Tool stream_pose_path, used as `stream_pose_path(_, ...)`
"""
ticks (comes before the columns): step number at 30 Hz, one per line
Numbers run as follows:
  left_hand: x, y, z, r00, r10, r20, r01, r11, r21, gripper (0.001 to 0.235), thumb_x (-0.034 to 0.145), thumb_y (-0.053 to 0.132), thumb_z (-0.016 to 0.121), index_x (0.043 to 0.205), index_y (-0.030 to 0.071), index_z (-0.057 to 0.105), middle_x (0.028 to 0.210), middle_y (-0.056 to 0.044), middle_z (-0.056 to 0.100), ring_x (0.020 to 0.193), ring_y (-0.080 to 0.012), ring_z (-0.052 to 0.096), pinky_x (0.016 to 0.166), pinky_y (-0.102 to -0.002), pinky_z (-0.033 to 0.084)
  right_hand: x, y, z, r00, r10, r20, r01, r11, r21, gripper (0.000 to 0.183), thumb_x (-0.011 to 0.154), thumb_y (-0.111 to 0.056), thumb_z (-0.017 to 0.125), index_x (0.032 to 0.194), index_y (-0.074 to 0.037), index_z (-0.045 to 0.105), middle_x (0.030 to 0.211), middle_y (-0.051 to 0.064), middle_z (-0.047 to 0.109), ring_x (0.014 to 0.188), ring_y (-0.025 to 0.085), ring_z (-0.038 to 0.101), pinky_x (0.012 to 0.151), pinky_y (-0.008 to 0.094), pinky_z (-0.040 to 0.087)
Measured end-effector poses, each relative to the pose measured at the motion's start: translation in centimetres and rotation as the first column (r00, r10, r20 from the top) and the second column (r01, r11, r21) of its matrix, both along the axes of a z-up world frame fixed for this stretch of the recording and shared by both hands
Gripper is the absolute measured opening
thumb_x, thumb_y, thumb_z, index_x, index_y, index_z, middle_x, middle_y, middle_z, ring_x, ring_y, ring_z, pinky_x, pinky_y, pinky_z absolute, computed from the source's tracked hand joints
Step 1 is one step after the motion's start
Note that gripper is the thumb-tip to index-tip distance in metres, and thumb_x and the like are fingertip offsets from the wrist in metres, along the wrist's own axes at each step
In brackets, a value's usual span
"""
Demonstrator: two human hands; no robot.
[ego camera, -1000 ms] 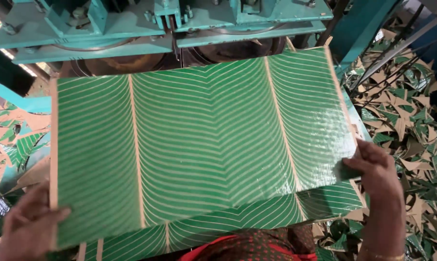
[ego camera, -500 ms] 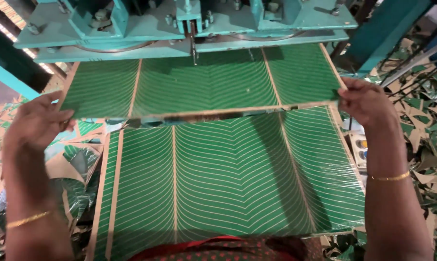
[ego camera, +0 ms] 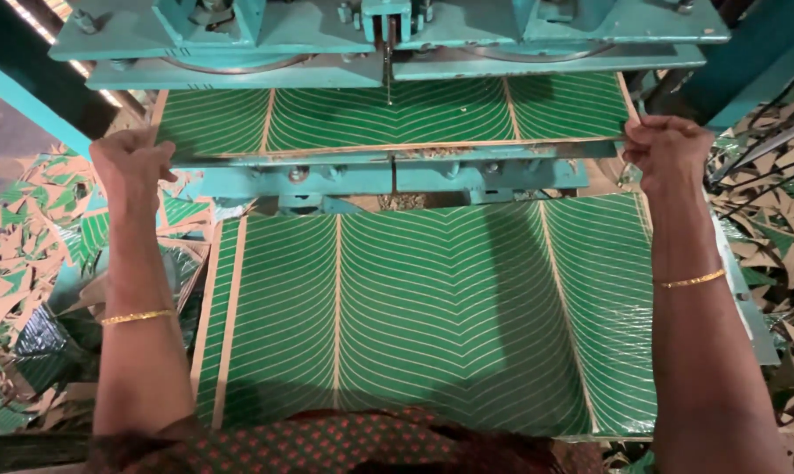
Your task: Using a hydraulic press to mold and trim biodegradable plates from leaf material.
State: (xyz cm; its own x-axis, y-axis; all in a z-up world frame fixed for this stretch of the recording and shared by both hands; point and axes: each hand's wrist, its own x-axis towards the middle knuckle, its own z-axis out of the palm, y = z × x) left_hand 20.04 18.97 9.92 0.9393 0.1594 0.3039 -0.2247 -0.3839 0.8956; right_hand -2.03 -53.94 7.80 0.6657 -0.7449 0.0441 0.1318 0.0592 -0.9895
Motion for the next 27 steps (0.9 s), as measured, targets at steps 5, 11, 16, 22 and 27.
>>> stream_pose_path(5, 1.2, 0.8, -2.5, 0.992, -0.101, 0.072, 0.118, 0.947, -0.298, 0.034, 0.089, -0.008, 0.077, 0.119, -0.020, 0.066, 0.098, -0.020, 0.073, 0.062, -0.0187, 0.069, 0.049, -0.030, 0.057, -0.6, 2.0, 0.7, 0.999, -0.005, 0.038, 0.005, 1.000, 0.008, 0.012, 0.091, 0.007, 0.076, 0.100, 0.002, 0.071, 0.083, 0.010, 0.074, 0.062, 0.019, 0.065, 0.055, 0.032, 0.054)
stream_pose_path(11, -0.2, 1.2, -2.6, 0.987, -0.151, 0.046, 0.157, 0.922, -0.354, 0.041, 0.099, 0.004, 0.077, 0.131, -0.019, 0.063, 0.100, -0.018, 0.069, 0.067, -0.0197, 0.067, 0.053, -0.033, 0.059, -1.3, 2.0, -0.5, 0.993, 0.028, 0.112, -0.026, 0.999, -0.021, 0.014, 0.095, 0.003, 0.076, 0.107, 0.005, 0.070, 0.088, 0.011, 0.074, 0.064, 0.019, 0.066, 0.057, 0.032, 0.056)
stream_pose_path(16, -0.4, 5.1, -9.1, 0.988, -0.143, 0.055, 0.152, 0.893, -0.424, 0.077, 0.110, 0.022, 0.067, 0.166, 0.004, 0.018, 0.137, -0.016, 0.054, 0.085, -0.0240, 0.073, 0.062, -0.036, 0.062, -4.8, 3.9, -0.8, 0.985, 0.062, 0.158, -0.055, 0.997, -0.051, 0.027, 0.099, -0.006, 0.074, 0.123, 0.003, 0.067, 0.091, 0.007, 0.073, 0.071, 0.019, 0.070, 0.062, 0.033, 0.060)
stream_pose_path(22, -8.6, 6.8, -18.0, 0.930, -0.335, 0.149, 0.334, 0.942, 0.037, 0.043, 0.109, -0.006, 0.073, 0.145, -0.008, 0.050, 0.129, -0.013, 0.066, 0.114, -0.0203, 0.067, 0.094, -0.030, 0.056, -16.2, 2.1, -5.7, 0.994, -0.094, 0.052, 0.105, 0.952, -0.286, 0.033, 0.094, -0.013, 0.079, 0.123, 0.002, 0.073, 0.099, 0.005, 0.072, 0.079, 0.014, 0.065, 0.072, 0.031, 0.058)
stream_pose_path(27, -16.4, 4.0, -20.0, 0.864, -0.471, 0.176, 0.013, 0.370, 0.929, 0.071, 0.060, 0.040, 0.096, 0.111, -0.005, 0.074, 0.114, -0.023, 0.070, 0.113, -0.0376, 0.068, 0.107, -0.050, 0.059, -25.4, 2.8, -7.4, 0.807, -0.588, -0.050, 0.186, 0.334, -0.924, 0.037, 0.070, -0.010, 0.095, 0.102, 0.002, 0.081, 0.114, 0.021, 0.067, 0.096, 0.032, 0.067, 0.078, 0.041, 0.055)
